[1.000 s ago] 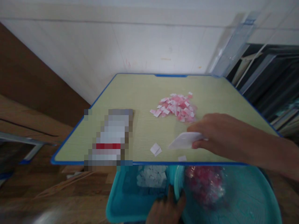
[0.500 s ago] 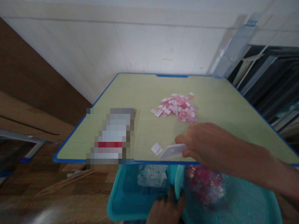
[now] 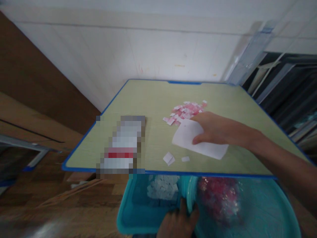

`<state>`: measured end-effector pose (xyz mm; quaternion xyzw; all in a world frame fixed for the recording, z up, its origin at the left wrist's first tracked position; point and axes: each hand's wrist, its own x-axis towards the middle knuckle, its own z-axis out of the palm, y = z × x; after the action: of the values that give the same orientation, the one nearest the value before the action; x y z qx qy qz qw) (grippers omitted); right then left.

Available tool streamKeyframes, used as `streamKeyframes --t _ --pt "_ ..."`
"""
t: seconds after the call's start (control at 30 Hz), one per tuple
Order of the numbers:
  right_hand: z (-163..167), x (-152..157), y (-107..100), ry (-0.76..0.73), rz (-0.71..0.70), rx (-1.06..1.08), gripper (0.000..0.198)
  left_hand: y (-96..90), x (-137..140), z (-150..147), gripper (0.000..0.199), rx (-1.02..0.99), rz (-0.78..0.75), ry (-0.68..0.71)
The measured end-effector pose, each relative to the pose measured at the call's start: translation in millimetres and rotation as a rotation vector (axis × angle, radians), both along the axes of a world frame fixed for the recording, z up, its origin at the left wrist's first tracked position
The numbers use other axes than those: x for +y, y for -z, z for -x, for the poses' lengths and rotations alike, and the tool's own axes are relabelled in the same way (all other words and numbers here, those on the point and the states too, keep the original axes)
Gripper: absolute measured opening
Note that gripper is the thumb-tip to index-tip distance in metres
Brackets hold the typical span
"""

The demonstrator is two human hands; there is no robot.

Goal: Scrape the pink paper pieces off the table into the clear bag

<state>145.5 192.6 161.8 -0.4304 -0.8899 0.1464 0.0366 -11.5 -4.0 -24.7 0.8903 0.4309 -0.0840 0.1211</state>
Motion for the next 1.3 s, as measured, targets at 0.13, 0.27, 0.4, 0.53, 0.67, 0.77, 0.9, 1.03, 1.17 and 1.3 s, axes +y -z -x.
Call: streamKeyframes --t 0.13,0.27,0.4,0.53,0.67,0.77,0.9,1.03,1.17,1.3 --pt "9 12 7 0.011 0.16 -0.059 0.028 1.2 -2 1 0.042 0.0 -0.054 0.022" --pt "32 8 6 -0.012 0.19 -0.064 0.032 -1.7 -1 0 0.042 0.0 -0.03 0.013" --pt "53 -1 1 -0.061 0.232 -0.087 0.03 -3.5 0 -1 0.047 0.007 -0.011 -0.013" --pt "64 -7 1 -0.084 0.227 -0.102 0.036 -3.5 0 -2 0.048 -0.015 0.018 -0.024" --pt "68 -9 5 -0.123 0.193 -0.092 0.04 -5.1 1 -2 0.041 -0.005 0.012 -0.019" --pt "68 -11 7 -0.136 0.151 -0.082 0.04 -6.4 1 -2 0.04 -0.002 0.013 -0.015" --pt "65 -16 11 -0.143 0.073 -0.06 0.039 -5.3 1 -3 0.047 0.021 0.036 -0.03" --pt "60 -32 10 -0.14 -0.021 -0.027 0.026 -2.1 1 -3 0.069 0.049 0.073 -0.015" --pt "58 -57 1 -0.181 -0.137 0.027 0.019 -2.7 4 -3 0.073 0.066 0.067 -0.008" --pt "61 -77 -6 -0.23 -0.141 0.033 0.022 -7.2 6 -3 0.072 0.076 0.054 -0.015"
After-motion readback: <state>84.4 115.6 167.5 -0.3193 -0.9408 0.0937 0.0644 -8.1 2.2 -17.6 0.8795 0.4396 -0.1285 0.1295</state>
